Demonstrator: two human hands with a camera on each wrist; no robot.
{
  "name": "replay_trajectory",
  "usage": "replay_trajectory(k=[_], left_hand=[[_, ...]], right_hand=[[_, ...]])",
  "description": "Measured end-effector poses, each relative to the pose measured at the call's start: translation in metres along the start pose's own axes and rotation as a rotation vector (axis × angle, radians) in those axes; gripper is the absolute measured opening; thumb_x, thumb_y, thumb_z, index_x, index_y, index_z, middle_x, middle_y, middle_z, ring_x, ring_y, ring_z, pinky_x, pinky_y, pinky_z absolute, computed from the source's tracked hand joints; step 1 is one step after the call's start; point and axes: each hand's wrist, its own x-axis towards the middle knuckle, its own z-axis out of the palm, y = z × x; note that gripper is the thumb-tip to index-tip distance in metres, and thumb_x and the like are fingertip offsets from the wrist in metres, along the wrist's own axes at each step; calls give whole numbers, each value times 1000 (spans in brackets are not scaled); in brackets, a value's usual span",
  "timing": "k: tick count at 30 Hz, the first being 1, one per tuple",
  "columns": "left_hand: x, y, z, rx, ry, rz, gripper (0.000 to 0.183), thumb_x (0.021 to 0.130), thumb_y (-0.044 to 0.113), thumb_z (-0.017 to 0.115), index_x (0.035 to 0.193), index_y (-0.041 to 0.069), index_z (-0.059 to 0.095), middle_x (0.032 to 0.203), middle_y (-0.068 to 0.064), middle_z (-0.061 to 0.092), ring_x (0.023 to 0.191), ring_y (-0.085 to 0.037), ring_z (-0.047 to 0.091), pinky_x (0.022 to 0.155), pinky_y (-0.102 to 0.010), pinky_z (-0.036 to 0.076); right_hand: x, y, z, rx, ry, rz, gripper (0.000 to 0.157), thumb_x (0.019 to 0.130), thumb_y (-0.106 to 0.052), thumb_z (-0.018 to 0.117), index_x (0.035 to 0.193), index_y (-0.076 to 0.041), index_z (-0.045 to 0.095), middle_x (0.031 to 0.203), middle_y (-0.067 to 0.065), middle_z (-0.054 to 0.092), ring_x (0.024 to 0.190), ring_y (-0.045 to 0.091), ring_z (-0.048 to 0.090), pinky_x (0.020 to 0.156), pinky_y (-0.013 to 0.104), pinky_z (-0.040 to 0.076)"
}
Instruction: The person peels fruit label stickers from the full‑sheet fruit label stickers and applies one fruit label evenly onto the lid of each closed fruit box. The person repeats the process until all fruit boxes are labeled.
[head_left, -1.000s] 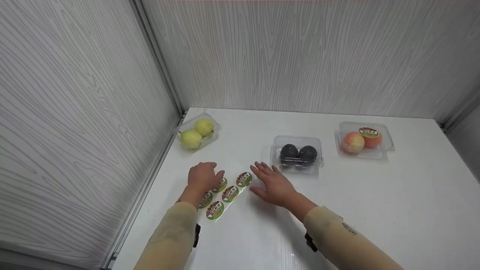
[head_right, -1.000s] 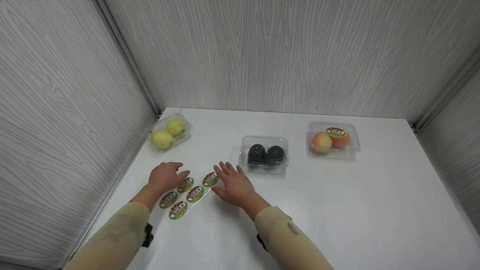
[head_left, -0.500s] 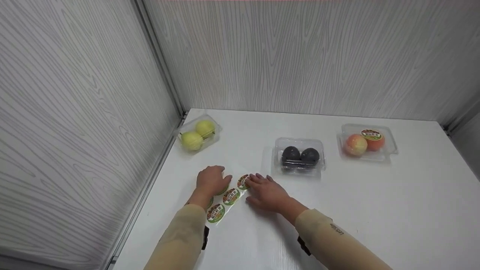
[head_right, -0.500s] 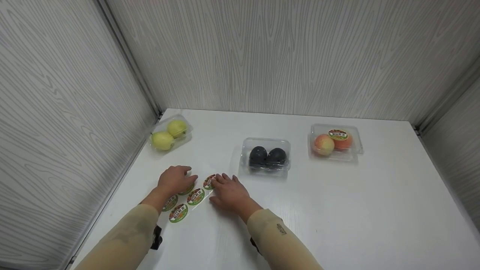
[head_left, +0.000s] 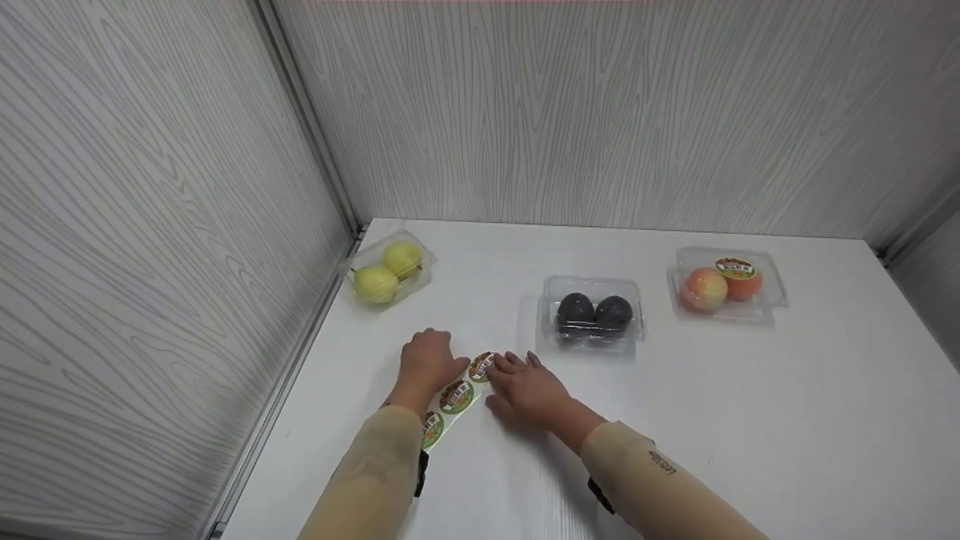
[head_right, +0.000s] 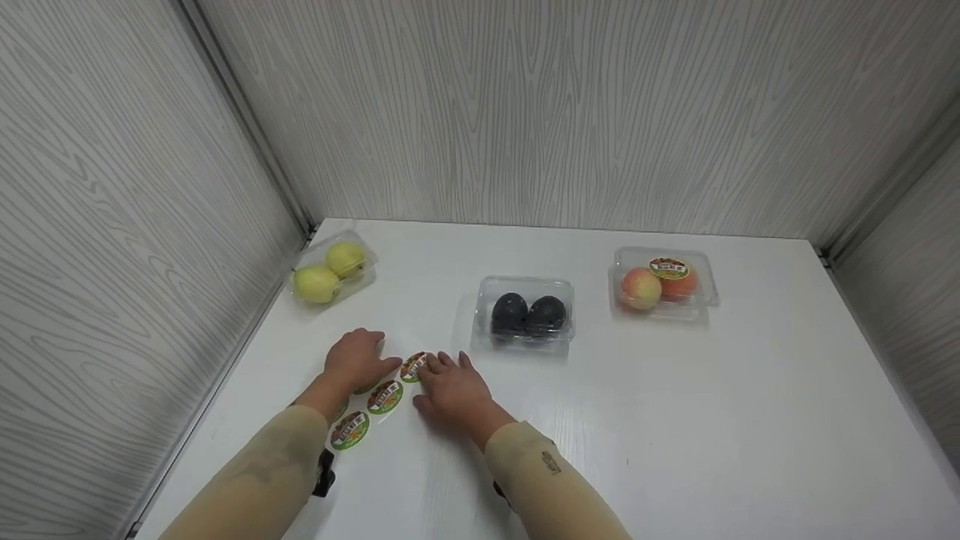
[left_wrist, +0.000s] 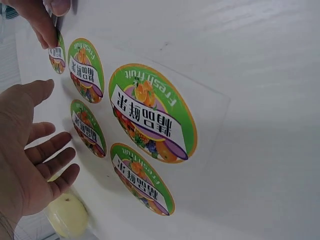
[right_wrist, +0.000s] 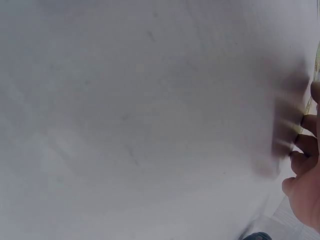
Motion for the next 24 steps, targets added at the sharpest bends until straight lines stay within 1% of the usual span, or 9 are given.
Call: replay_trajectory(k=[3, 7, 11, 17, 24], left_hand=[[1, 0, 3, 20, 20, -7, 60, 92, 43, 81, 131, -2, 71, 125, -22, 66, 119, -41, 62, 102, -56, 50], [2, 1, 3, 1, 26, -14, 56, 90, 43, 85, 121, -3, 74, 119, -21, 62, 115, -40, 60, 98, -57, 51], [1, 2, 0, -3, 15, 5, 52, 91, 41, 84, 115, -3, 75, 117, -21, 61, 114, -40, 59, 97, -56, 52], [-1, 4, -5, 47, 1, 22, 49, 94, 41, 82, 111, -4, 75, 115, -22, 60, 113, -39, 59, 96, -54, 53], [-2, 5, -3, 50, -4, 41, 46, 94, 39, 81, 106, -5, 75, 113, -21, 59, 110, -39, 58, 94, -55, 54]], right_hand=[[0, 0, 2, 3, 2, 3, 57, 108, -39, 57, 156, -8, 52, 163, 17, 46, 151, 38, 42, 122, 61, 29], [0, 1, 3, 22, 9, 4, 57, 108, -37, 58, 157, -7, 52, 163, 17, 45, 151, 39, 41, 122, 61, 28], [-1, 1, 3, 39, 14, 3, 57, 108, -36, 59, 157, -6, 52, 163, 17, 46, 151, 39, 41, 122, 61, 29], [-2, 0, -1, 63, -6, 15, 58, 109, -36, 58, 158, -6, 50, 165, 16, 43, 153, 38, 38, 124, 61, 26], [-3, -1, -3, 103, -22, 20, 57, 109, -33, 57, 158, -5, 49, 165, 18, 41, 154, 39, 36, 124, 61, 23]])
